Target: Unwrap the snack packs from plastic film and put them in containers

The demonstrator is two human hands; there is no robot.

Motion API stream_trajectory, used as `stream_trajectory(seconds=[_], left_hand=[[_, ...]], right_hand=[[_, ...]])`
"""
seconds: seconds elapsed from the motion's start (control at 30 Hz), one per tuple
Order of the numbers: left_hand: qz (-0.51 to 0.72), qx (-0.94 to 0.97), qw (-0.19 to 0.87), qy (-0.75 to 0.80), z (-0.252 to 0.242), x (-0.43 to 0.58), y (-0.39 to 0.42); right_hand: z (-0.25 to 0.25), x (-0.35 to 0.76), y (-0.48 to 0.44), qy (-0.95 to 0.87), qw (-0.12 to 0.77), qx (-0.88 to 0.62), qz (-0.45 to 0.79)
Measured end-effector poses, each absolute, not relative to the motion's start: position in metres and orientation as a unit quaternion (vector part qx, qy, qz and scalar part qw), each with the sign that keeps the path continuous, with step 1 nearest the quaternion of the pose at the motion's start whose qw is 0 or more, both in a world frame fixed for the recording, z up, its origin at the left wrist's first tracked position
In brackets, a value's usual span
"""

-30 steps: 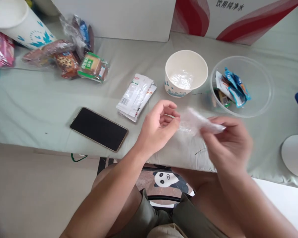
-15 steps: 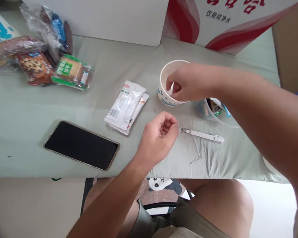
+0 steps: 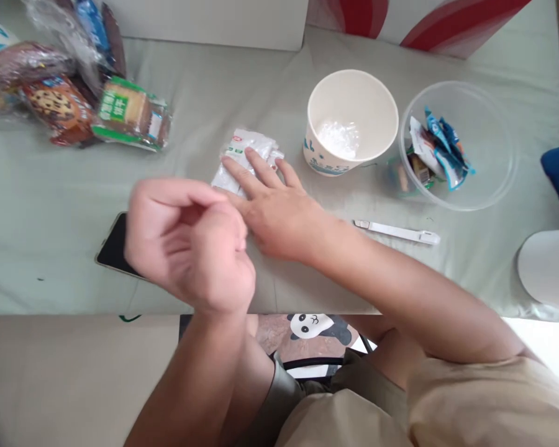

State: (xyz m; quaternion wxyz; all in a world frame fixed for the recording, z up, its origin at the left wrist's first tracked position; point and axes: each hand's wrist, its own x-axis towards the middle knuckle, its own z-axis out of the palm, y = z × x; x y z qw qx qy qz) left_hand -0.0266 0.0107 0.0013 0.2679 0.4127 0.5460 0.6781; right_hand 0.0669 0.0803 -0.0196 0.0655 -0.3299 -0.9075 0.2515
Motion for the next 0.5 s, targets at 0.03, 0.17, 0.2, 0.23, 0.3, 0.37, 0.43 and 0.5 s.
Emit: stream_trajectory(seconds=[0.03,0.17,0.2,0.23,0.3,0.37,0.43,0.5], left_hand=[[0.685,0.392,0.266,0.554,0.000,-0.032,0.013],[0.685,0.317,0.285,0.591,-0.001,-0.049,0.018],[0.687,0.308,0.292,0.590,-0.001,-0.051,0.018],[0.691,0.305,0.300,0.582,-0.001,-0.053,0.018],[0.704,0.305,0.318,0.557,-0.001,-0.054,0.017],[0.705,0.308,0.330,0.547,-0.002,-0.053,0.017],[0.690,0.320,0.342,0.552,-0.004,-0.052,0.017],[0.658,0.343,0.379,0.553,-0.009,-0.051,0.017]], right_hand=[[-0.030,0.064,0.078,-0.907,0.067,-0.340,0.239],[-0.043,0.067,0.069,-0.909,0.105,-0.357,0.189],[-0.042,0.070,0.065,-0.906,0.124,-0.359,0.185],[-0.042,0.075,0.061,-0.902,0.147,-0.361,0.184],[-0.040,0.086,0.050,-0.892,0.193,-0.363,0.188],[-0.040,0.100,0.036,-0.883,0.234,-0.362,0.185],[-0.043,0.115,0.019,-0.860,0.295,-0.376,0.179],[-0.048,0.129,0.002,-0.795,0.338,-0.452,0.221]])
